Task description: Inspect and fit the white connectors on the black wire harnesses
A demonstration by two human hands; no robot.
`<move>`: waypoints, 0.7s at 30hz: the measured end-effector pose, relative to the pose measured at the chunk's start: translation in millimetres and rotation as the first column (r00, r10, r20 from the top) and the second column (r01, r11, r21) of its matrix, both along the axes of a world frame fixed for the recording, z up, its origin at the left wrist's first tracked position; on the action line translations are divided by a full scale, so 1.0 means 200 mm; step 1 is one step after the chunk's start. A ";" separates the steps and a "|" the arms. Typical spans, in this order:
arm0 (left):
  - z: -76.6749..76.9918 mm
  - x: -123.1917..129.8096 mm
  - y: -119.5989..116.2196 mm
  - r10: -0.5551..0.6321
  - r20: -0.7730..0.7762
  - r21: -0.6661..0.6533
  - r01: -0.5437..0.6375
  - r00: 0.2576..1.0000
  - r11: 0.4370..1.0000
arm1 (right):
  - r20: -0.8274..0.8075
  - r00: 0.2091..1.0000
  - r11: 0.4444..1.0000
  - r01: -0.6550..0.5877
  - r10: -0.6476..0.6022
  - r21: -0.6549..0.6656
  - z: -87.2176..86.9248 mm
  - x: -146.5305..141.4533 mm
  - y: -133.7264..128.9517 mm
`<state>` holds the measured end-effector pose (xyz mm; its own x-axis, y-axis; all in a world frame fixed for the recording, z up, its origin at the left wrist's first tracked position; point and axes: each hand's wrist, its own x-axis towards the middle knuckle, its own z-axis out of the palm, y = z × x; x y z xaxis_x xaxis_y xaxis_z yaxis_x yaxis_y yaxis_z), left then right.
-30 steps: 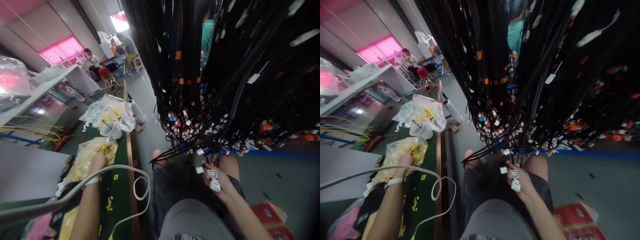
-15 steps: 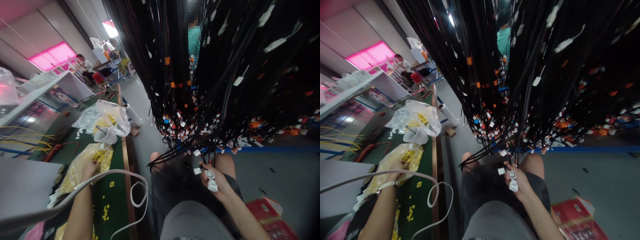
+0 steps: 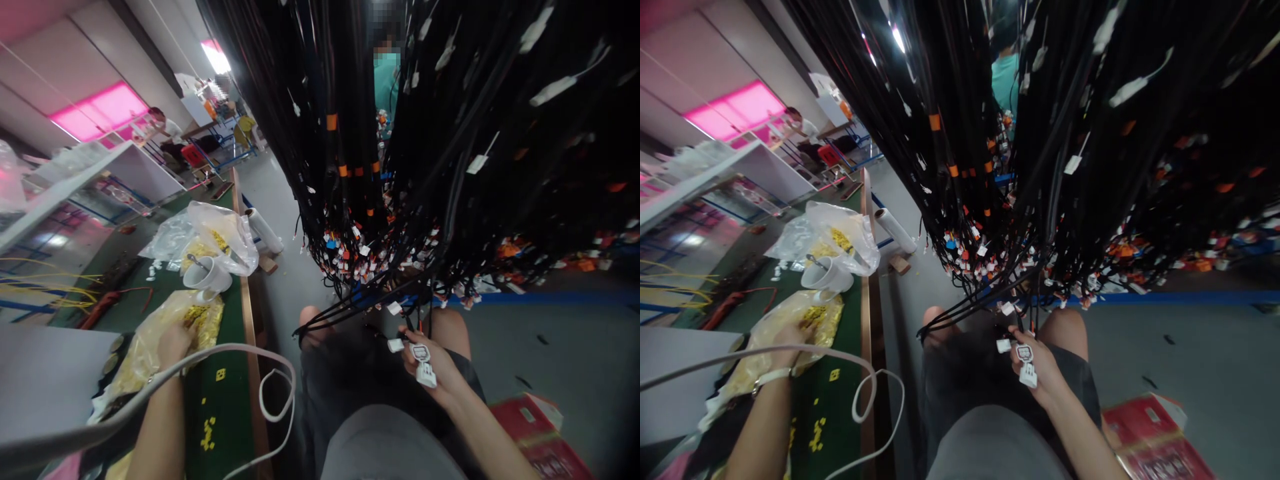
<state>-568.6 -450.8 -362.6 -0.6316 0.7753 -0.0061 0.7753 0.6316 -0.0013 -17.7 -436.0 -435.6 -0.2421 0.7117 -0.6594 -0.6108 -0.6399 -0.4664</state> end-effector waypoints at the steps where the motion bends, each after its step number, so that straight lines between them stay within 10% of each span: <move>1: 0.01 0.02 0.01 0.012 -0.021 -0.003 -0.012 1.000 1.000 | 0.007 1.000 1.000 -0.001 0.001 -0.004 0.00 0.00 0.00; 7: 0.12 0.24 0.15 -0.039 -0.053 0.114 0.045 0.998 0.992 | 0.031 1.000 1.000 0.006 -0.005 -0.030 -0.02 -0.03 0.03; 13: 0.13 0.45 0.54 -0.260 0.080 0.316 0.223 0.962 0.922 | 0.051 0.998 0.999 0.025 -0.024 -0.030 -0.02 -0.10 0.06; 21: 0.09 0.26 1.20 -0.125 0.173 0.294 0.070 0.977 0.953 | 0.057 0.990 0.991 0.130 -0.128 -0.041 -0.03 -0.14 0.06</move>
<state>-516.4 -211.8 -344.2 -0.5619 0.8194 0.1135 0.8017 0.5057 0.3186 -45.3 -423.2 -441.0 -0.1135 0.7045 -0.7005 -0.6643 -0.5781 -0.4738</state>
